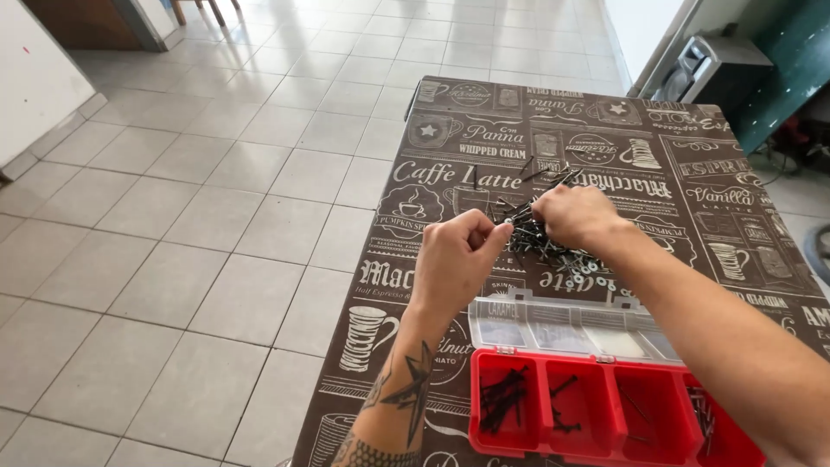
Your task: The person sorts a mixed pile of screws, bolts, and washers on a table into a red compartmentalized organizer. They pick individual fasteners from the pile and place them into separate compartments based on type and size.
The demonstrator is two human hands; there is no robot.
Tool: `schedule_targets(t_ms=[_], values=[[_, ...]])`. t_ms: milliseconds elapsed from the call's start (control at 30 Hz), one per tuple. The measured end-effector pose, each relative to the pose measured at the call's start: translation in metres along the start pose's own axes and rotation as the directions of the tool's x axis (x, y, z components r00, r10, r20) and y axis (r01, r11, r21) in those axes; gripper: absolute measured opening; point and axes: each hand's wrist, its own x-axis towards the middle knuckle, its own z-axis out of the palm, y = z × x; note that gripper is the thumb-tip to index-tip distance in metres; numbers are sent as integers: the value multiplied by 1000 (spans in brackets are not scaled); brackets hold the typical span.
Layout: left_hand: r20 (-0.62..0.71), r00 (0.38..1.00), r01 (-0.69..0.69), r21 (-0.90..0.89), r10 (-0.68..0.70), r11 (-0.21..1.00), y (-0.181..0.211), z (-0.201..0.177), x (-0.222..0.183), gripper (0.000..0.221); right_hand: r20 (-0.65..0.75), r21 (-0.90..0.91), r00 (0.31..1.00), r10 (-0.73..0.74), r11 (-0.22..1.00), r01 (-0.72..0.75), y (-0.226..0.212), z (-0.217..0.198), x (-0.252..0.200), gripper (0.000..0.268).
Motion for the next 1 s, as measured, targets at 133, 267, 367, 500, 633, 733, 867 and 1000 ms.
schedule_targets(t_ms=[133, 267, 367, 500, 633, 733, 867, 1000], values=[[5, 1000, -8, 13, 8, 1000, 3, -2, -1, 24, -93, 37, 994, 52, 998, -49, 3, 3, 15, 36], [32, 999, -2, 16, 1, 1000, 7, -5, -2, 24, -43, 159, 999, 1, 987, 6, -16, -15, 14, 46], [26, 1000, 0, 41, -1, 999, 4, -5, -1, 24, -33, 92, 999, -6, 996, 9, -14, 0, 20, 32], [42, 999, -4, 42, 2, 999, 5, -5, -2, 24, -8, 149, 998, 65, 987, -63, -12, -1, 21, 30], [64, 998, -5, 63, 1, 998, 5, -4, -2, 24, -2, 157, 999, 51, 986, -50, -10, -8, 15, 37], [63, 998, -7, 94, 1, 996, 5, -4, -2, 24, -54, 149, 998, 19, 989, -10, -14, -13, 11, 40], [70, 998, -8, 112, 0, 994, 6, -4, -3, 24, -69, 102, 998, 3, 995, 4, -20, -13, 10, 33], [83, 996, 3, 119, -13, 993, 7, -5, -2, 25, -95, 21, 994, -52, 998, 54, -29, -20, 10, 30]])
